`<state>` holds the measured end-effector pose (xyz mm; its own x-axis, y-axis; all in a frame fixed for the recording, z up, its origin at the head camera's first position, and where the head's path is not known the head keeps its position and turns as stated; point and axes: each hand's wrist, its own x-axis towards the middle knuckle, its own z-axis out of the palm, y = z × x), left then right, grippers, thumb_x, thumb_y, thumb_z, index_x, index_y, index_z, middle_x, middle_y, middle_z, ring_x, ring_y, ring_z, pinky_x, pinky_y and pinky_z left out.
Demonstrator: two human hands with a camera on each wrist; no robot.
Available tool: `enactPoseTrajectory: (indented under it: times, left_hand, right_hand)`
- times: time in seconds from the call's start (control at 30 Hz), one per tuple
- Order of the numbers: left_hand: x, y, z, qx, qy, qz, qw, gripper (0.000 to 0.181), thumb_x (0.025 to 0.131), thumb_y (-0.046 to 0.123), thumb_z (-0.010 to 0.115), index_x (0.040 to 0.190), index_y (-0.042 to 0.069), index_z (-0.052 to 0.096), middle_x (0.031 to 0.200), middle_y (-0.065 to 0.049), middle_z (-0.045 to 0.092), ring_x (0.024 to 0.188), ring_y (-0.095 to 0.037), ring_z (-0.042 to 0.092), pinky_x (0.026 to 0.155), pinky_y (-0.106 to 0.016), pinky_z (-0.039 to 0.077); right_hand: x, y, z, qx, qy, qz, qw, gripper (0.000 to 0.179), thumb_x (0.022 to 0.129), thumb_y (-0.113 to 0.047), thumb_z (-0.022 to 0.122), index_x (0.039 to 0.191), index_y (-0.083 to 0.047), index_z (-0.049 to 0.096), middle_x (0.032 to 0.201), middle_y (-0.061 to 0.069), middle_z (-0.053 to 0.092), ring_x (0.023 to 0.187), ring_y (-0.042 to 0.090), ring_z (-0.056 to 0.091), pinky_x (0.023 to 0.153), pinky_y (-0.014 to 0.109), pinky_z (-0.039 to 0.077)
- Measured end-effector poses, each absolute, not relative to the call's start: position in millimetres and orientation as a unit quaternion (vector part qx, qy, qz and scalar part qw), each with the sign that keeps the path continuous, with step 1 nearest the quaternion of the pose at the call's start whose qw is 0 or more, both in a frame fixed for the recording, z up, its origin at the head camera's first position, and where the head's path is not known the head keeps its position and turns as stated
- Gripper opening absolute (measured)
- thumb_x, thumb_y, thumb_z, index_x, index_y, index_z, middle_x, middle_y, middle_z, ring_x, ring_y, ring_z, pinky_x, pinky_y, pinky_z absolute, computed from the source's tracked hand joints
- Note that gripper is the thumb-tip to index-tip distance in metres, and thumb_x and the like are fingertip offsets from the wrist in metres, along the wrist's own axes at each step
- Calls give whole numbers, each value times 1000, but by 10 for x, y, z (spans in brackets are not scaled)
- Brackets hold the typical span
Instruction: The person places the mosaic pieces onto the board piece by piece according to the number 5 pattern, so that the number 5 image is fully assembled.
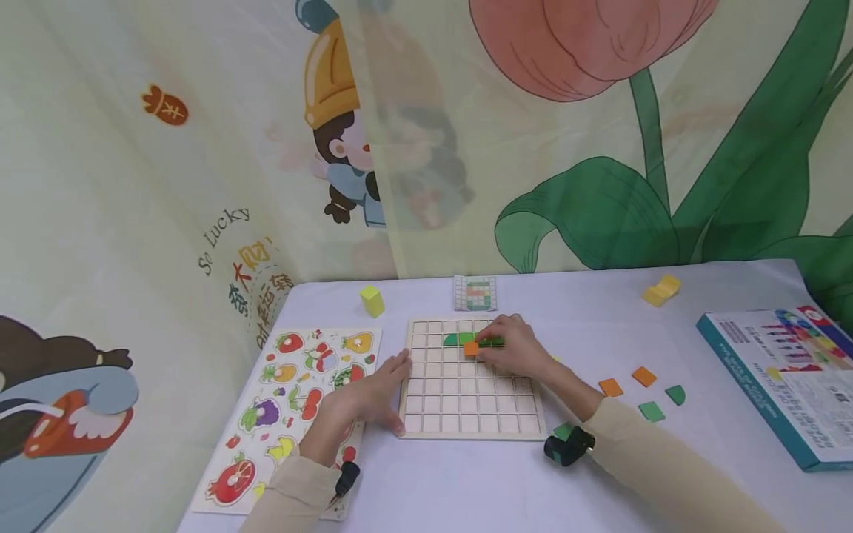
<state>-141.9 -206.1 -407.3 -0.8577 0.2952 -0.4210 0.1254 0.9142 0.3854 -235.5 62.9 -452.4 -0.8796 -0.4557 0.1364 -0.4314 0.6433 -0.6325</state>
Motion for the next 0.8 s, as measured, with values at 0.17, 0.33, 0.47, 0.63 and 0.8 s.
enactPoseTrajectory:
  times: [0.17,0.33,0.47,0.63,0.8]
  left_hand:
    - [-1428,-2057,-4078,111,949,169,241,109,67,20,88,155,11,23,165,-4,6,152,-28,9,118,-47,29]
    - [-1436,-2052,-4083,109,950,166,242,109,68,21,87,155,12,23,165,-2,6,152,-27,9,117,-47,30]
    - [-1430,-2045,-4073,113,949,166,243,108,69,22,87,155,12,23,165,-2,6,152,-26,9,117,-47,30]
    - [-1414,-2047,-4053,114,949,169,242,108,68,21,87,155,11,24,165,-3,7,152,-27,10,117,-47,30]
    - [-1402,-2047,-4046,113,948,173,241,107,68,21,87,154,10,25,165,-4,7,152,-27,11,117,-46,30]
  right_hand:
    - [-2261,361,-4551,-249,908,-336,-13,21,79,-24,77,98,-15,76,100,4,63,98,24,48,85,43,38]
    - [-2238,257,-4558,-234,916,-324,-27,21,78,-23,78,97,-13,76,98,5,63,104,28,49,86,46,39]
    - [-2244,230,-4566,-221,925,-309,-24,22,79,-23,79,98,-14,76,98,4,63,105,28,49,85,45,39]
    - [-2260,205,-4564,-225,928,-297,-21,22,79,-24,79,98,-14,76,97,4,62,99,26,48,81,41,38]
    - [-2261,176,-4546,-222,929,-297,-12,22,79,-25,80,98,-15,77,98,5,62,96,25,47,80,40,38]
